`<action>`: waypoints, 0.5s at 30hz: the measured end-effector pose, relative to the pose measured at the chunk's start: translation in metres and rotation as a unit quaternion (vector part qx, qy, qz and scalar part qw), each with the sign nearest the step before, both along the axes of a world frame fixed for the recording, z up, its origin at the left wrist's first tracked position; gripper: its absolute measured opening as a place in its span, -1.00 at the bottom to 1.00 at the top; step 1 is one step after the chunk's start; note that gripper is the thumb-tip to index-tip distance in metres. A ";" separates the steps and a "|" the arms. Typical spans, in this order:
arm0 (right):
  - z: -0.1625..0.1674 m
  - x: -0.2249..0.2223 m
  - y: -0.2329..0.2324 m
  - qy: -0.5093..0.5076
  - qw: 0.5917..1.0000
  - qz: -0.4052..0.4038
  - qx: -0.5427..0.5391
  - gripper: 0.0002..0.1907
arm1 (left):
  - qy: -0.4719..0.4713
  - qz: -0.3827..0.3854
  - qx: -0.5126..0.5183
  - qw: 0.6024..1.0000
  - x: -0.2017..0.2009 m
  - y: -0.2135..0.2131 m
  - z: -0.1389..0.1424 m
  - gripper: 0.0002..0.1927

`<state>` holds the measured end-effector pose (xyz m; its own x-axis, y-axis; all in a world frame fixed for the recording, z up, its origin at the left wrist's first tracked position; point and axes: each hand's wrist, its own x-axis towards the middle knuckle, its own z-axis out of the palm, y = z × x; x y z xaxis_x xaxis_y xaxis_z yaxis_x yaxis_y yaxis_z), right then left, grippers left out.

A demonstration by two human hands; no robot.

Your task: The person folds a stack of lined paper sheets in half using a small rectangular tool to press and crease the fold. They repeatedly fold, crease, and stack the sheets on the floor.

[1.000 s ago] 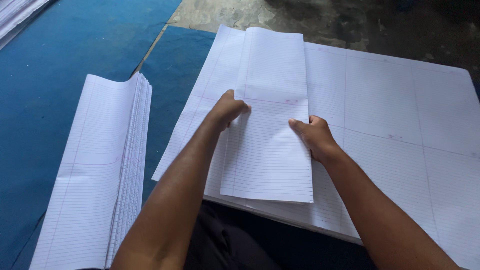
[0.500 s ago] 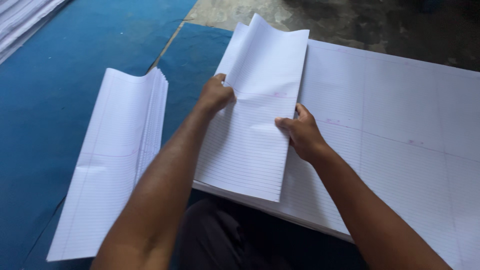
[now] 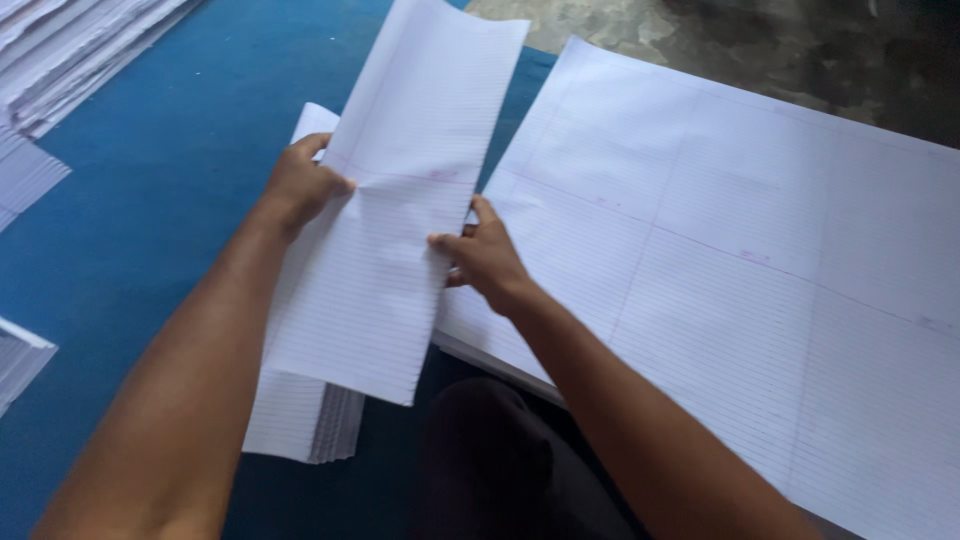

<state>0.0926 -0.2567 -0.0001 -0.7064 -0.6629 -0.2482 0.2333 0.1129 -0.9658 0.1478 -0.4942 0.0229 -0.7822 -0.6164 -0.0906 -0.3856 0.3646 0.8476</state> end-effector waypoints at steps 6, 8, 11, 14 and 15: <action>-0.008 0.053 -0.055 0.000 0.998 0.054 -0.018 -0.14 | -0.023 0.065 -0.022 0.997 0.066 -0.041 -0.003 -0.33; -0.013 0.068 -0.067 -0.004 0.998 0.068 -0.003 -0.09 | -0.040 0.086 -0.008 0.995 0.083 -0.047 -0.006 -0.32; -0.022 0.086 -0.077 -0.011 0.997 0.079 -0.007 -0.04 | -0.049 0.105 0.000 0.993 0.104 -0.052 -0.012 -0.30; -0.039 0.092 -0.085 0.016 0.995 0.094 0.026 -0.01 | -0.034 0.112 0.017 0.993 0.111 -0.058 -0.026 -0.28; -0.043 0.098 -0.087 0.012 0.994 0.100 0.041 0.01 | -0.027 0.112 0.027 0.993 0.117 -0.060 -0.031 -0.28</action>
<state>0.1902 -0.3437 -0.0434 -0.5695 -0.7683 -0.2921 0.1757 0.2334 -0.9564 0.2644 -0.5539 -0.0079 -0.6189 -0.7676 -0.1664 -0.4977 0.2194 0.8391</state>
